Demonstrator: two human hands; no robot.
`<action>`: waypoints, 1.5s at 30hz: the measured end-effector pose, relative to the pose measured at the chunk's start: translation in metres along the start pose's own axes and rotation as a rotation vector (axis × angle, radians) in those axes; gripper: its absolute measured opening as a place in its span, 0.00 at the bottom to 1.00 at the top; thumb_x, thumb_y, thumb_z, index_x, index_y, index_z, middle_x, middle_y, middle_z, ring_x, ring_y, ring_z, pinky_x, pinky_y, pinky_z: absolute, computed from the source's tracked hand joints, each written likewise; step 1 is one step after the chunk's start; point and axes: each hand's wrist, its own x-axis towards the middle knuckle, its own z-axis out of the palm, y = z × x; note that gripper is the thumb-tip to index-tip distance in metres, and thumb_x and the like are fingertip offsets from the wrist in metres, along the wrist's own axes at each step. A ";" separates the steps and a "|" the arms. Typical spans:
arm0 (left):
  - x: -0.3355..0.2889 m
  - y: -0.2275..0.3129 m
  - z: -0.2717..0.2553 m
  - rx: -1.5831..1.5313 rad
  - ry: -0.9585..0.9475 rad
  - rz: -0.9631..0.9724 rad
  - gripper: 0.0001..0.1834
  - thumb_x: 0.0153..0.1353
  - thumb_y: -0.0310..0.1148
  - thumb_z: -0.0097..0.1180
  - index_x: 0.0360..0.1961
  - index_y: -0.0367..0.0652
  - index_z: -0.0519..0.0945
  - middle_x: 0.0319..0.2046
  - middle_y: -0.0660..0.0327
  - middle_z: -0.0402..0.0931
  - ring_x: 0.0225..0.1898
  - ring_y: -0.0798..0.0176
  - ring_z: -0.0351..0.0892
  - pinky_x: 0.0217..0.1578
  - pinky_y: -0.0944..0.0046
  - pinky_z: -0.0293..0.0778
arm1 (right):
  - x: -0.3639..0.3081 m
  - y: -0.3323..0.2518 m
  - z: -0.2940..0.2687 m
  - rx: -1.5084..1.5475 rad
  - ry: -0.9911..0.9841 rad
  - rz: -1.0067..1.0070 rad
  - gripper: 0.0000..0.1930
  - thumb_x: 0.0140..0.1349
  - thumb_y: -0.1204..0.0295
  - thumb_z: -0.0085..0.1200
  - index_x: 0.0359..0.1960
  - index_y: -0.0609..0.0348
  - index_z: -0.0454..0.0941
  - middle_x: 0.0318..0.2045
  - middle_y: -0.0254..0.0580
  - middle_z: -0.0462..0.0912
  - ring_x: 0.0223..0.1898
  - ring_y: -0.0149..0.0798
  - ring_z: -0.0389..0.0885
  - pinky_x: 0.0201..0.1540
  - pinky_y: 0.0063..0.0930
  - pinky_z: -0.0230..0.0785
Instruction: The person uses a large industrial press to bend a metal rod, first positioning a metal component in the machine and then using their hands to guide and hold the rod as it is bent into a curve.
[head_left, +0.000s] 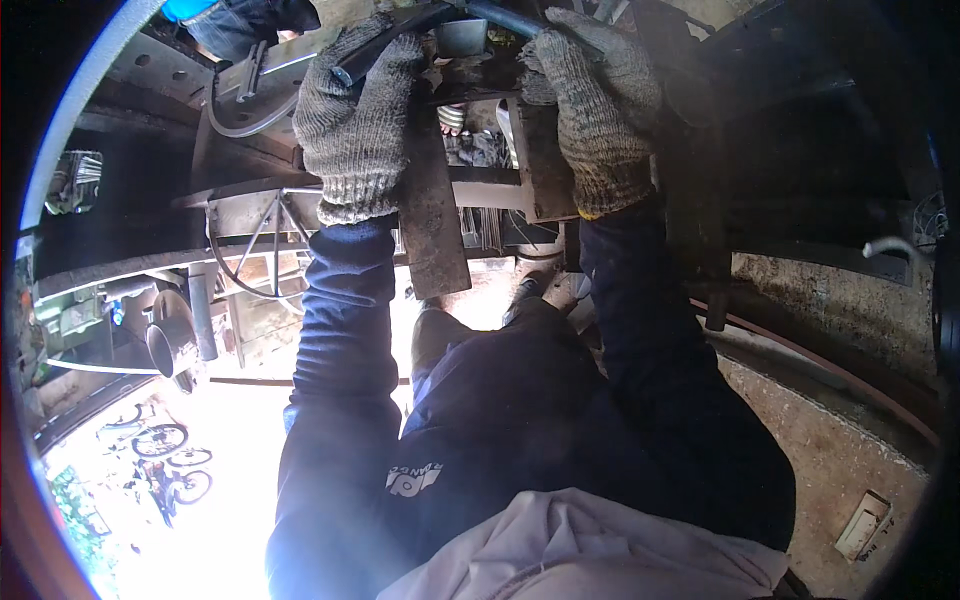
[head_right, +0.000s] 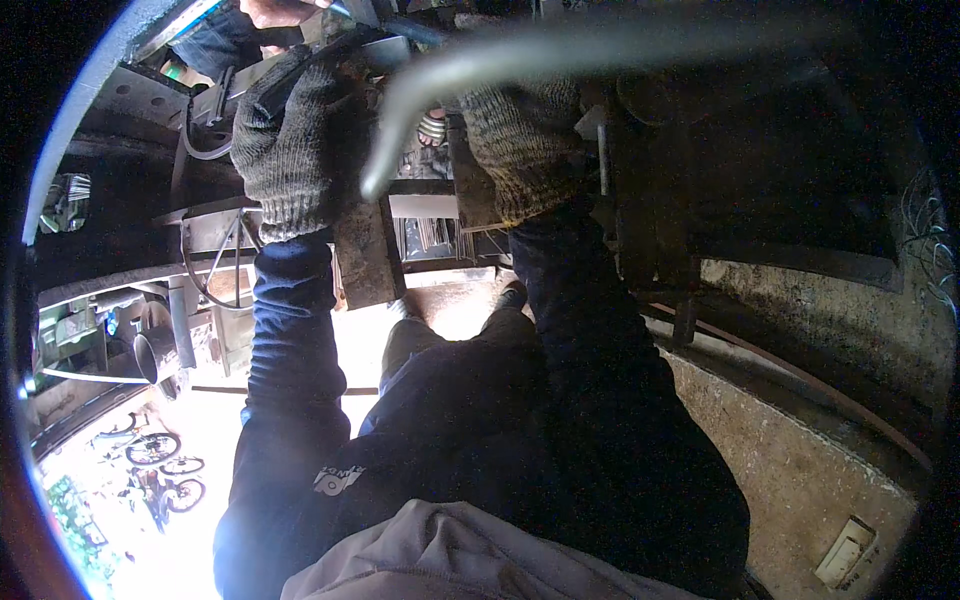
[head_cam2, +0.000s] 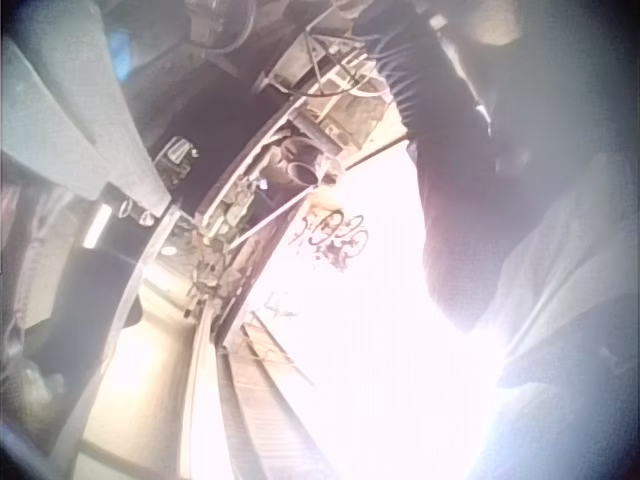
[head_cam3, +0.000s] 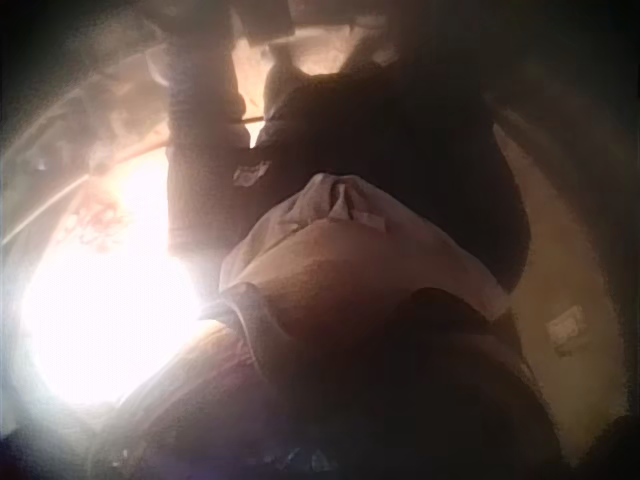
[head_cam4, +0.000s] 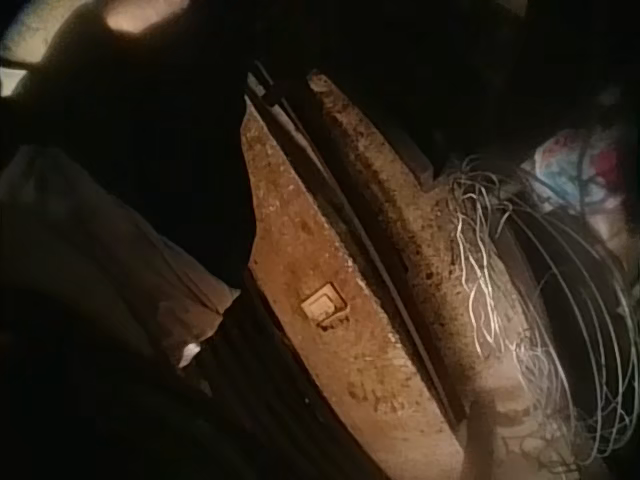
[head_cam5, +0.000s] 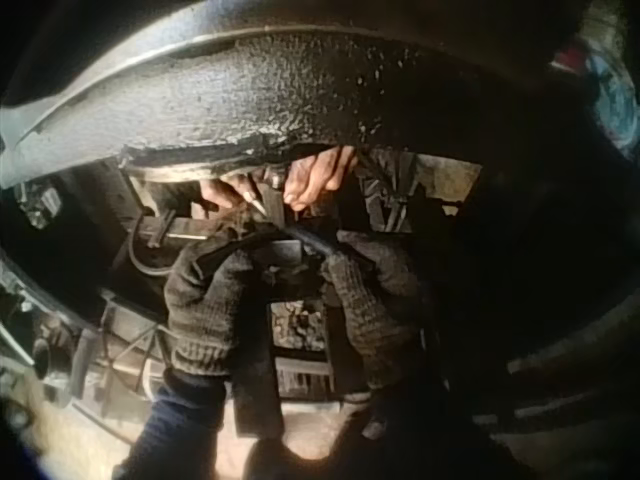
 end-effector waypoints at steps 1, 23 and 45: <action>0.001 0.001 0.000 0.019 0.008 0.001 0.21 0.60 0.32 0.65 0.56 0.52 0.82 0.51 0.57 0.82 0.53 0.58 0.82 0.56 0.59 0.77 | 0.000 0.000 0.001 0.034 0.005 0.033 0.13 0.69 0.76 0.57 0.53 0.65 0.77 0.34 0.36 0.82 0.32 0.24 0.78 0.37 0.19 0.74; 0.007 0.021 0.004 -0.920 0.144 -0.740 0.17 0.67 0.36 0.62 0.52 0.37 0.83 0.40 0.58 0.86 0.39 0.66 0.85 0.43 0.65 0.82 | -0.001 -0.005 0.001 0.051 -0.019 0.095 0.13 0.69 0.77 0.56 0.54 0.64 0.76 0.35 0.33 0.80 0.34 0.24 0.76 0.39 0.16 0.70; 0.004 0.011 0.008 -0.722 0.166 -0.687 0.17 0.66 0.36 0.64 0.50 0.35 0.84 0.43 0.56 0.86 0.41 0.66 0.84 0.44 0.66 0.80 | 0.000 -0.001 -0.001 -0.031 -0.003 0.001 0.11 0.68 0.77 0.58 0.51 0.64 0.79 0.36 0.34 0.82 0.37 0.25 0.78 0.42 0.18 0.72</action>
